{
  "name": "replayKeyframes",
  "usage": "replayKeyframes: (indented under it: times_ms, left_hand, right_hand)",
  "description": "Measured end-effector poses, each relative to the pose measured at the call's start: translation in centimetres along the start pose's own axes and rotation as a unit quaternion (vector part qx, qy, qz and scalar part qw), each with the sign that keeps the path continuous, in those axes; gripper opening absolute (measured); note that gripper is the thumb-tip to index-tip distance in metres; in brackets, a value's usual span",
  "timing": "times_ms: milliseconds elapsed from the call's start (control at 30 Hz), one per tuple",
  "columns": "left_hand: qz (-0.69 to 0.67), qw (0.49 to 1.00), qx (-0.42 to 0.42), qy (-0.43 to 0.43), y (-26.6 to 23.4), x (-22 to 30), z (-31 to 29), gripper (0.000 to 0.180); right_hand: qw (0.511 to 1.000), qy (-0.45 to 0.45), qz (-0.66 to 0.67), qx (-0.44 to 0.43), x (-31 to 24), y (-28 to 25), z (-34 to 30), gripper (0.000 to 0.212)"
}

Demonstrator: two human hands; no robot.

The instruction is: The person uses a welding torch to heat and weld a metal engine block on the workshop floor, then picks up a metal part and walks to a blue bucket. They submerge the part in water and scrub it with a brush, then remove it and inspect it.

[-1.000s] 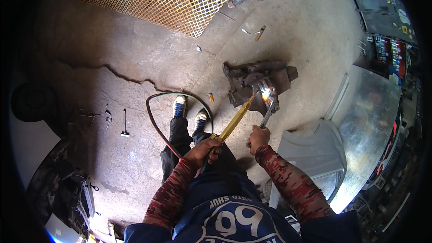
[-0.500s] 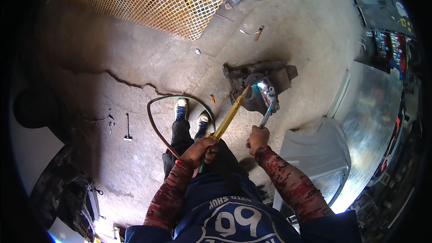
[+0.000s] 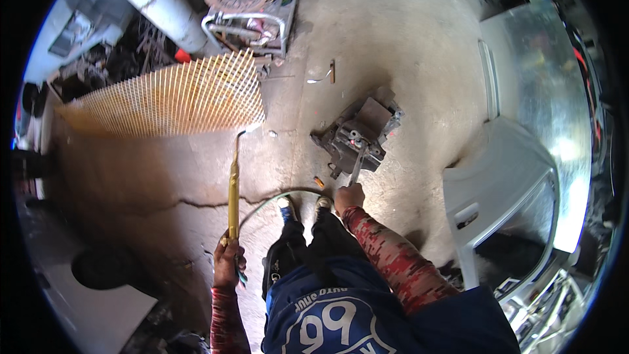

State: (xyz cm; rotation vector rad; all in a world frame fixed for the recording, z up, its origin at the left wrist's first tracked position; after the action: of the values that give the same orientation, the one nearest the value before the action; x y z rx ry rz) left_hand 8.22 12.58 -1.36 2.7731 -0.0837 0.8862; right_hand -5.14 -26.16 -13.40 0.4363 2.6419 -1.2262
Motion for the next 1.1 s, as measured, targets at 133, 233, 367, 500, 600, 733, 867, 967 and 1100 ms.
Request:
replayKeyframes:
  times_ms: [133,233,367,500,600,733,867,967,1100]
  left_hand:
    - [0.018,0.996,0.077,0.036,-0.5,-1.4,-1.4,0.016]
    - [-0.034,0.992,0.119,0.008,0.2,-4.2,-1.8,0.017]
    - [-0.064,0.991,0.113,-0.025,2.0,-6.9,-2.3,0.022]
    - [-0.036,0.986,0.158,-0.034,2.4,-6.8,-3.2,0.021]
    - [-0.038,0.982,0.180,-0.044,2.8,-6.2,-3.7,0.024]
    - [-0.022,0.983,0.179,-0.038,3.5,-4.5,-4.0,0.030]
    - [-0.015,0.981,0.195,-0.018,3.3,-3.0,-4.5,0.031]
    - [0.002,0.985,0.172,-0.016,3.8,-2.2,-5.1,0.033]
    - [0.019,0.988,0.152,0.001,4.6,-1.6,-6.6,0.037]
  right_hand:
    - [0.999,-0.030,-0.011,0.026,-1.6,-1.4,-1.5,0.031]
    - [0.999,-0.012,0.033,0.008,-2.2,-1.9,-2.4,0.035]
    - [0.993,0.015,0.112,-0.025,-2.1,-1.8,-3.0,0.031]
    - [0.991,0.025,0.122,-0.041,-2.7,-1.7,-3.4,0.030]
    - [0.979,0.071,0.180,-0.073,-2.8,-1.1,-3.7,0.030]
    - [0.969,0.083,0.207,-0.110,-2.9,-1.1,-3.8,0.031]
    - [0.963,0.091,0.220,-0.128,-2.7,-1.3,-3.8,0.033]
    - [0.963,0.087,0.221,-0.125,-2.8,-1.2,-3.8,0.034]
    - [0.972,0.061,0.204,-0.101,-2.8,-0.9,-3.3,0.034]
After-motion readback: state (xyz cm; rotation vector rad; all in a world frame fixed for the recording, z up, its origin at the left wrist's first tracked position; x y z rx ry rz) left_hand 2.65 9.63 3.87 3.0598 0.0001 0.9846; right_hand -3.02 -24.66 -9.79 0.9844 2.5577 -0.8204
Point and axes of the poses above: each hand's wrist, its own z-axis towards the middle knuckle, its own y-axis out of the palm, x = y × z, the point moved 10 cm from there along z, towards the middle knuckle, and after that the axes turned 5 degrees about -z, right-handed, at the moved point
